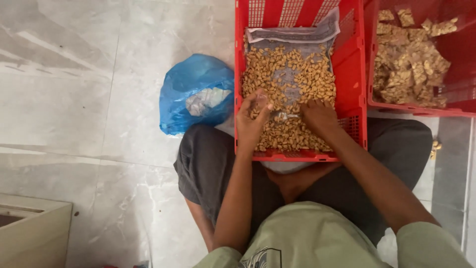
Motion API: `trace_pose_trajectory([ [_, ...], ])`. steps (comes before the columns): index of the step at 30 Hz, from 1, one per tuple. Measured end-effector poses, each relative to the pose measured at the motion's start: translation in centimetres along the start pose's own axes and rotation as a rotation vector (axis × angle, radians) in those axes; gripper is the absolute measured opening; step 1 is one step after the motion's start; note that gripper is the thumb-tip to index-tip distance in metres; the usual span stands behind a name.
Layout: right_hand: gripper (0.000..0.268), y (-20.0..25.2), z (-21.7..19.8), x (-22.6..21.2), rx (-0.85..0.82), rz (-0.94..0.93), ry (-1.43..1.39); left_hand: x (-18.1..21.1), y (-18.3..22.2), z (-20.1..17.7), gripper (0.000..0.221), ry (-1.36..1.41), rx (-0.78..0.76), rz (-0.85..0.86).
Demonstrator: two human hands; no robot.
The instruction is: A person sits on the floor and uses a spoon to fill small plastic bags with peanuts from a red crate, occasionally adding pieces from another crate.
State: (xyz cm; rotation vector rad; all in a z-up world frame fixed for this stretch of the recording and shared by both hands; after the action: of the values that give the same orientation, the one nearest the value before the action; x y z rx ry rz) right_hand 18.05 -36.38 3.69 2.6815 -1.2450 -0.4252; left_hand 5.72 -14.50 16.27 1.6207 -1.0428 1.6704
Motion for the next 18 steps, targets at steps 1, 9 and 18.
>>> trace_pose_trajectory([
  [1, 0.027, 0.4, -1.1, -0.6, 0.000, -0.001, 0.000, 0.1, 0.0, -0.1, 0.044, -0.001, 0.001, 0.000],
  [9, 0.023, 1.1, -4.9, 0.1, 0.108, 0.148, -0.593, 0.2, -0.5, 0.6, 0.047, -0.030, -0.021, 0.000],
  [18, 0.041, 1.7, -5.7, -5.6, -0.075, 0.024, -0.600, -1.9, -1.1, 0.9, 0.048, -0.097, -0.017, -0.006],
])
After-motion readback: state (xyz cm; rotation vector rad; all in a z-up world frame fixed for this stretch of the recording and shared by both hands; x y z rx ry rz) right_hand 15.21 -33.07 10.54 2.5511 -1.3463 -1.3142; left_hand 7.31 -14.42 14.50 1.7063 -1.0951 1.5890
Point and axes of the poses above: each hand's wrist, its own y-axis away from the middle knuckle, its own z-axis out of the palm, x = y × z, the point moved 7 cm from there along -y, towards the middle knuckle, and after that the axes turned 14 degrees about -y, right-handed, at the moved point
